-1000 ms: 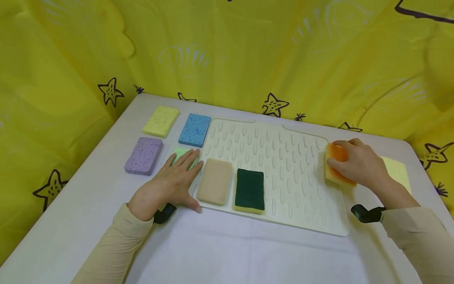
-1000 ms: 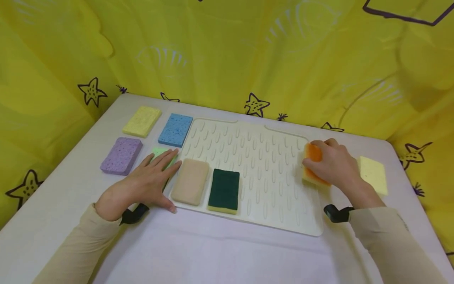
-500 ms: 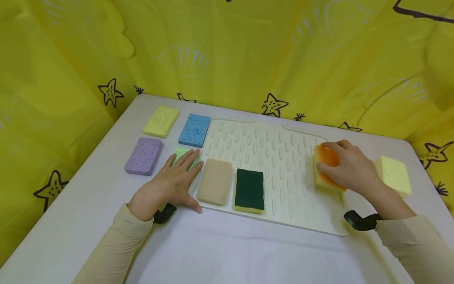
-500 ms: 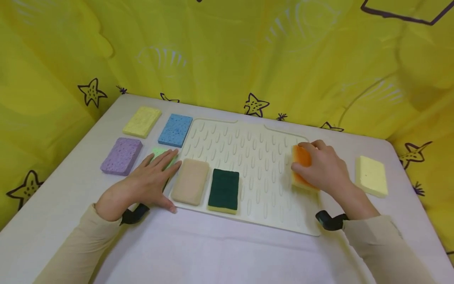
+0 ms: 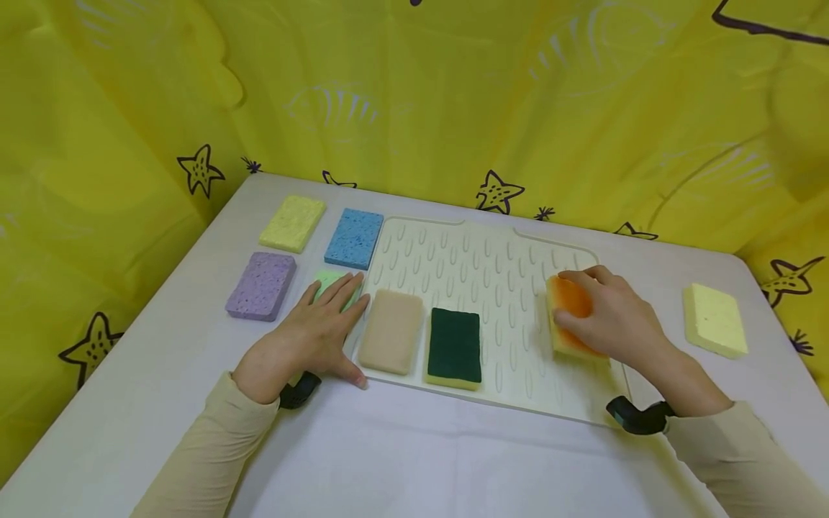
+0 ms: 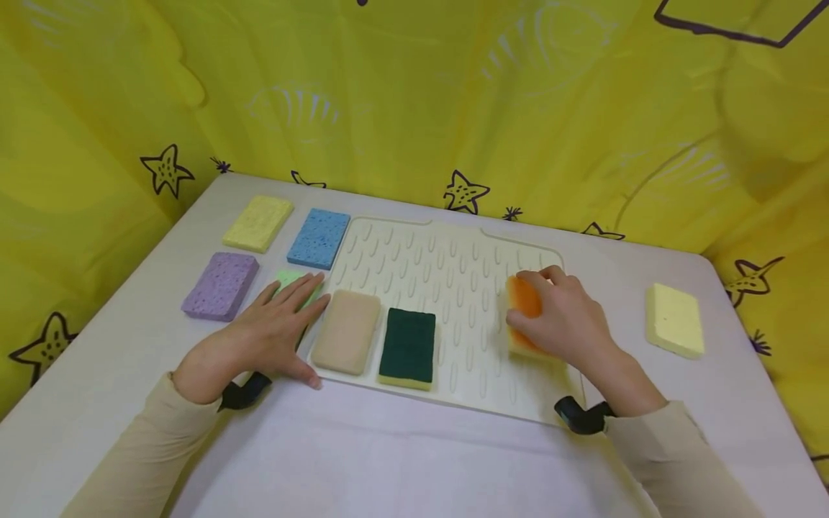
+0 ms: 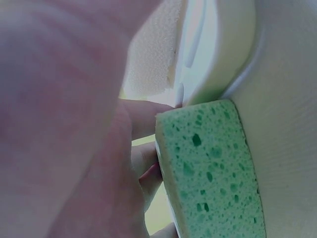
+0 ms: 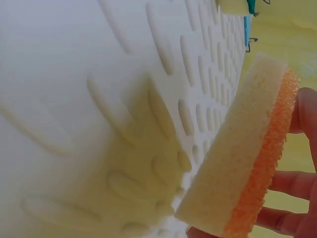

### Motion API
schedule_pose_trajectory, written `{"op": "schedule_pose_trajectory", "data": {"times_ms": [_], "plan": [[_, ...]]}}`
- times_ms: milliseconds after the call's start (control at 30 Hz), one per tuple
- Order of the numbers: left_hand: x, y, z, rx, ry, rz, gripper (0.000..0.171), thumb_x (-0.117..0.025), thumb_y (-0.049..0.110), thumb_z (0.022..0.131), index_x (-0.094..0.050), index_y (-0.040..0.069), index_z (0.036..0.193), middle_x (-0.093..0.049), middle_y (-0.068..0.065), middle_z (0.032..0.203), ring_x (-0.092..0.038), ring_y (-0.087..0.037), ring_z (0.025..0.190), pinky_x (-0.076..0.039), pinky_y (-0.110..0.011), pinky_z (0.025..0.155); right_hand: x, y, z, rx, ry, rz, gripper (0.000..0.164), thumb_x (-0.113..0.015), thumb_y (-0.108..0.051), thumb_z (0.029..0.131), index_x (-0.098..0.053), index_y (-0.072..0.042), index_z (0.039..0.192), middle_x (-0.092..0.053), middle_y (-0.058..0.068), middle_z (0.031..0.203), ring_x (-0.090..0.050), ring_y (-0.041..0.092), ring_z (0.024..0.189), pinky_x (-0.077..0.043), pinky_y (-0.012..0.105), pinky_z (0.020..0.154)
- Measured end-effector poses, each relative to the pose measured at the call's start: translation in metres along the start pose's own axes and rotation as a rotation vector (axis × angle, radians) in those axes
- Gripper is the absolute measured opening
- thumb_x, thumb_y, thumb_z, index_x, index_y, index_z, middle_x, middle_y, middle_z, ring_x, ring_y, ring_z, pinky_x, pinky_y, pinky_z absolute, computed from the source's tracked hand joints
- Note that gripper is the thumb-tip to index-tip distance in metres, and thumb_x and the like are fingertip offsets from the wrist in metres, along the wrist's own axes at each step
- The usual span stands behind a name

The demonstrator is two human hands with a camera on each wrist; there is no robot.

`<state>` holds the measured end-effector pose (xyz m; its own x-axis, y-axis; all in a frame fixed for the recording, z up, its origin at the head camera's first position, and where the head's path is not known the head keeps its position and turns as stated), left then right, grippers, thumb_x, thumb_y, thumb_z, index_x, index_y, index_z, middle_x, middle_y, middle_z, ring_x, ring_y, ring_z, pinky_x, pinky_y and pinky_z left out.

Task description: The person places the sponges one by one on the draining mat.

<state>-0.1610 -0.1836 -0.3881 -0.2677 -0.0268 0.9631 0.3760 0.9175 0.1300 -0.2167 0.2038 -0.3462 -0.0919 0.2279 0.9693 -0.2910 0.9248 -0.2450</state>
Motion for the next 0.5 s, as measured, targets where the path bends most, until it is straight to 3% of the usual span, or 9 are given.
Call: {"op": "schedule_pose_trajectory", "data": {"times_ms": [500], "plan": [[0.0,0.0,0.0,0.004,-0.002,0.003,0.128,-0.078,0.075,0.059,-0.03,0.007,0.156,-0.004,-0.015,0.168,-0.007,-0.035,0.155,-0.009,-0.064,0.121,-0.012,-0.024,-0.003,0.024,0.015,0.009,0.054,-0.061,-0.031,0.088,-0.055,-0.011,0.138,-0.052,0.022,0.132,-0.053,0.043,0.113,-0.051,0.065,0.076]]}}
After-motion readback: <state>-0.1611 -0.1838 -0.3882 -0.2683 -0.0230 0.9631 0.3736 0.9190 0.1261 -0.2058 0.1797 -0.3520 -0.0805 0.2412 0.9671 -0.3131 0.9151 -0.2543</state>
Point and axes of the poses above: each hand's wrist, its own z-axis towards the middle knuckle, its own x-axis out of the back of the hand, y = z × x, the point moved 3 cm from there along z, towards the middle knuckle
